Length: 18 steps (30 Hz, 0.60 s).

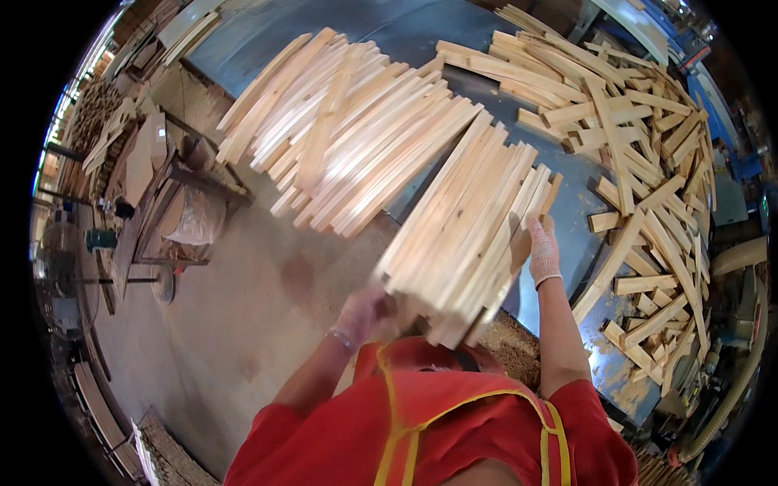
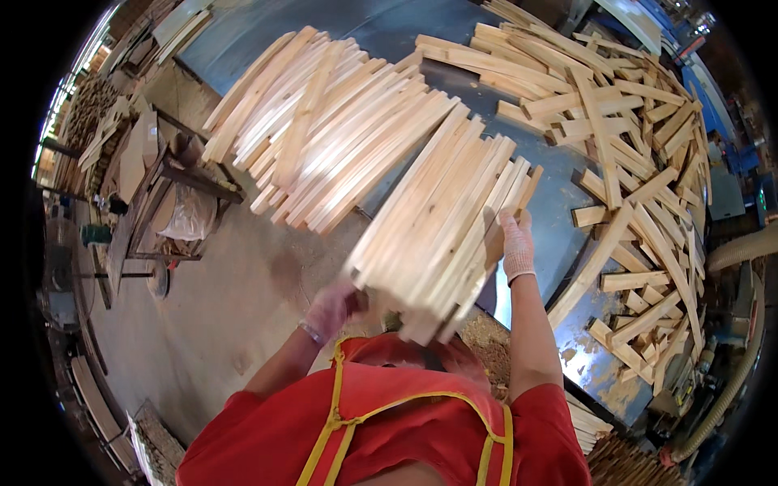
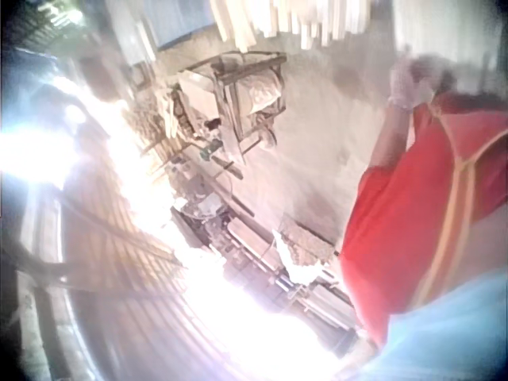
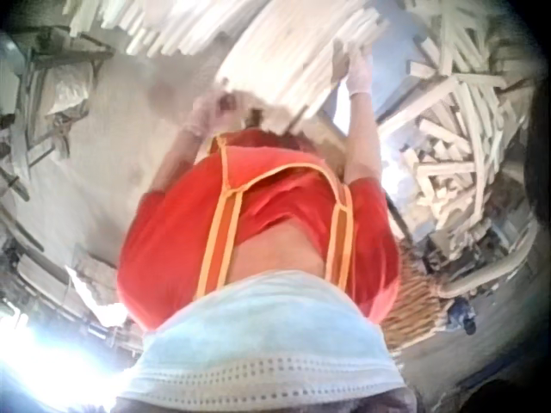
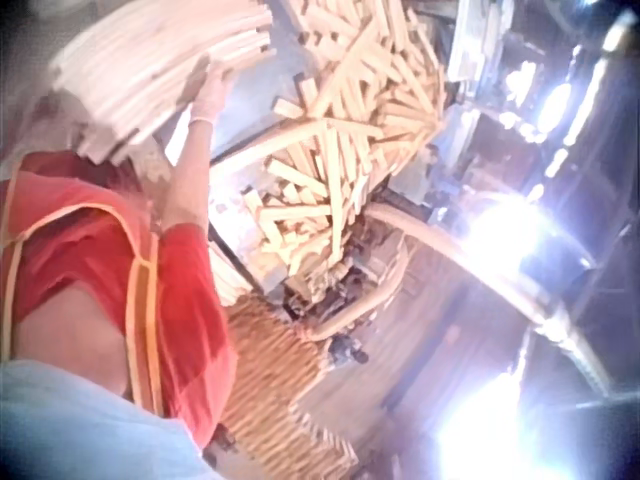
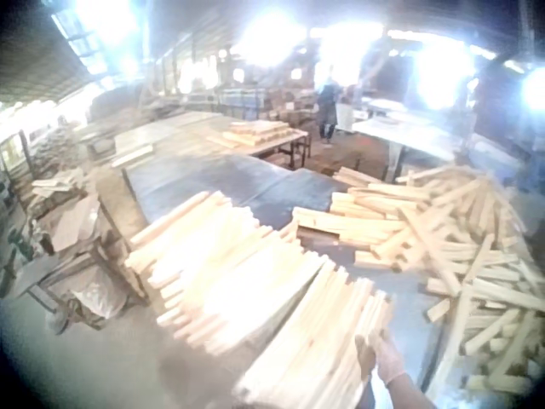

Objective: The person sorts wooden planks on a metal table, picking them up from a disorganized pile and arranging them into neat stacks. The person handles the wood by hand, aligning the pieces and moving them to a designated area on the table.

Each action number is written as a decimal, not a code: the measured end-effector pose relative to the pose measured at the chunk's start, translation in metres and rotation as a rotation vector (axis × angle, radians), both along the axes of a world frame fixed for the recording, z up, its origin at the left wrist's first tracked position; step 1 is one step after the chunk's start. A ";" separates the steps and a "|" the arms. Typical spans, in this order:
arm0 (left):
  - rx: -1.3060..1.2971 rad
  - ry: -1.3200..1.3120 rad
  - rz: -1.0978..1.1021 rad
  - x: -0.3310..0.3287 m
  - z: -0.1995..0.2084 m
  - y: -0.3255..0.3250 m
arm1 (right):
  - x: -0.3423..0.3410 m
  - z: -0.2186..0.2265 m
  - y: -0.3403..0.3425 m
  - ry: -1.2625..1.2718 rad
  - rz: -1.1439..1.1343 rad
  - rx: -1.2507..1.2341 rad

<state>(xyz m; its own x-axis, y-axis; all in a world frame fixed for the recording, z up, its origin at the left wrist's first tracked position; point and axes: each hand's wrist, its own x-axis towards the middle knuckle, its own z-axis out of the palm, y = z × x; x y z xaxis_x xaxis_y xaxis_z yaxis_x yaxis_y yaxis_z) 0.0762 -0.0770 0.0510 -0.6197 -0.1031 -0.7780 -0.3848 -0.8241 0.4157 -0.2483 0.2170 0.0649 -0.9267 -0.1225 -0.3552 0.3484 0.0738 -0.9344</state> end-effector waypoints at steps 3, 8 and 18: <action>-0.518 -0.111 -0.933 -0.019 0.071 0.005 | -0.009 0.008 0.015 0.005 0.005 0.075; -1.289 -0.178 -0.836 -0.175 0.100 -0.024 | -0.033 -0.012 0.031 0.013 -0.021 0.156; -1.097 -0.192 -0.846 -0.283 0.037 0.005 | -0.071 -0.010 0.025 -0.079 0.214 0.202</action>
<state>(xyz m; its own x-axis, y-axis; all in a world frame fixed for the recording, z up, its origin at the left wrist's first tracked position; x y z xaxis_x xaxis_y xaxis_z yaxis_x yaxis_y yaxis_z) -0.2067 -0.0724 0.0877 -0.6935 -0.3598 -0.6241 -0.7194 0.3910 0.5740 -0.3197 0.2425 0.0552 -0.8562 -0.2313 -0.4620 0.3757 0.3353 -0.8640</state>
